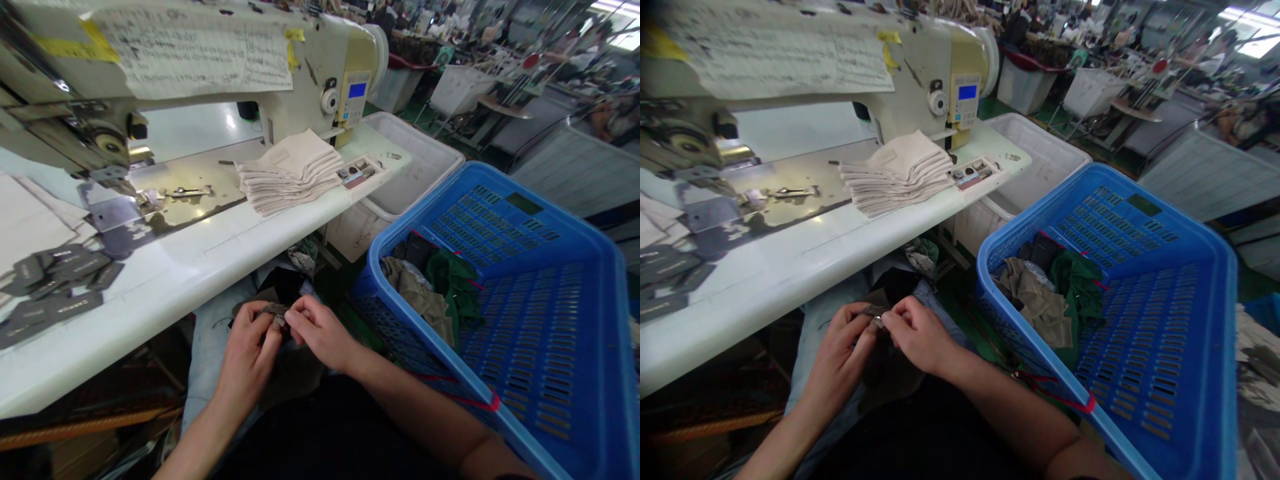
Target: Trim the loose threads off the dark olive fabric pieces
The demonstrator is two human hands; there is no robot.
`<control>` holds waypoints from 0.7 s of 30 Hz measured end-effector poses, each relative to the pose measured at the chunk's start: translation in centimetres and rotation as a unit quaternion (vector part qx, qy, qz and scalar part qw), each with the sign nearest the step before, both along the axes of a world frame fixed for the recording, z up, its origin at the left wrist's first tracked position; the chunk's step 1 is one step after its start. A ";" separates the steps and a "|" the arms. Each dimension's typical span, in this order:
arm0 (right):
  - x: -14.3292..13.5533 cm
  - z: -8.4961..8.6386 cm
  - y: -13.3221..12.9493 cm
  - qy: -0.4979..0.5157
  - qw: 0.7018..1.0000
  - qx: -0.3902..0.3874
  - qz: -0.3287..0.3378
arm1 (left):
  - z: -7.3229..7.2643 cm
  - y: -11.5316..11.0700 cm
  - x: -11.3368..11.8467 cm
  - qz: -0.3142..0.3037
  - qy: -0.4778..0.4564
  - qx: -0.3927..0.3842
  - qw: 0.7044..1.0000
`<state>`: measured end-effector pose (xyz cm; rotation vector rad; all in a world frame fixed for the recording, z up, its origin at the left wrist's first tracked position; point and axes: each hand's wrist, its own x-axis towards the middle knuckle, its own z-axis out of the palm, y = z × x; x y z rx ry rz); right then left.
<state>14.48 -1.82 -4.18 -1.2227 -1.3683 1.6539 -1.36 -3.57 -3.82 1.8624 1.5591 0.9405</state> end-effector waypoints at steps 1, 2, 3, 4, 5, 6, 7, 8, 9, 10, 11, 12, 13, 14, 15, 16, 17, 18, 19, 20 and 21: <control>0.0 0.0 0.0 0.005 1.000 -0.003 -0.003 | 0.0 0.0 0.0 0.001 0.000 -0.001 1.000; 0.0 -0.1 0.0 0.010 1.000 -0.005 -0.005 | 0.1 0.0 0.1 0.002 -0.002 -0.002 1.000; 0.1 -0.1 0.0 0.014 1.000 -0.007 -0.008 | 0.2 0.0 0.1 0.001 -0.004 -0.003 1.000; 0.1 -0.1 -0.1 0.015 1.000 -0.008 -0.011 | 0.2 0.1 0.2 -0.001 -0.006 -0.004 1.000; 0.1 -0.1 -0.1 0.012 1.000 -0.007 -0.015 | 0.3 0.1 0.2 -0.002 -0.007 -0.005 1.000; 0.1 -0.1 -0.1 0.007 1.000 -0.005 -0.021 | 0.4 0.0 0.3 -0.004 -0.005 -0.006 1.000; 0.1 -0.2 -0.1 0.000 1.000 -0.002 -0.028 | 0.5 0.0 0.3 -0.006 0.000 -0.005 1.000; 0.0 -0.2 -0.1 -0.010 0.999 0.001 -0.035 | 0.5 0.0 0.4 -0.005 0.007 -0.004 1.000; 0.0 -0.2 -0.1 -0.024 0.999 0.004 -0.042 | 0.5 -0.1 0.4 -0.003 0.014 -0.002 1.000; 0.0 -0.2 -0.1 -0.038 0.998 0.007 -0.049 | 0.4 -0.1 0.4 -0.002 0.018 0.000 1.000; 0.0 -0.3 -0.1 -0.052 0.997 0.010 -0.054 | 0.4 -0.2 0.5 -0.003 0.019 0.001 1.000; 0.0 -0.3 -0.1 -0.063 0.996 0.015 -0.059 | 0.3 -0.2 0.5 -0.004 0.017 0.001 1.000; 0.1 -0.3 -0.1 -0.070 0.995 0.022 -0.064 | 0.1 -0.2 0.5 -0.008 0.014 0.001 1.000; 0.1 -0.2 -0.1 -0.069 0.995 0.030 -0.070 | 0.0 -0.2 0.4 -0.011 0.012 0.002 1.000; 0.2 -0.2 0.0 -0.063 0.994 0.039 -0.076 | -0.1 -0.2 0.4 -0.013 0.012 0.004 1.000; 0.3 -0.1 0.0 -0.059 0.994 0.051 -0.080 | -0.2 -0.2 0.4 -0.013 0.013 0.008 1.000; 0.5 0.0 0.1 -0.064 0.992 0.066 -0.081 | -0.2 -0.2 0.4 -0.014 0.016 0.012 1.000; 0.6 0.1 0.2 -0.080 0.990 0.084 -0.078 | -0.2 -0.2 0.4 -0.015 0.020 0.016 1.000; 0.6 0.2 0.2 -0.103 0.987 0.105 -0.067 | -0.2 -0.2 0.4 -0.016 0.022 0.019 0.999; 0.6 0.3 0.2 -0.132 0.982 0.127 -0.049 | -0.1 -0.3 0.4 -0.020 0.024 0.018 0.999; 0.6 0.5 0.3 -0.158 0.976 0.147 -0.031 | 0.0 -0.3 0.4 -0.023 0.023 0.018 0.999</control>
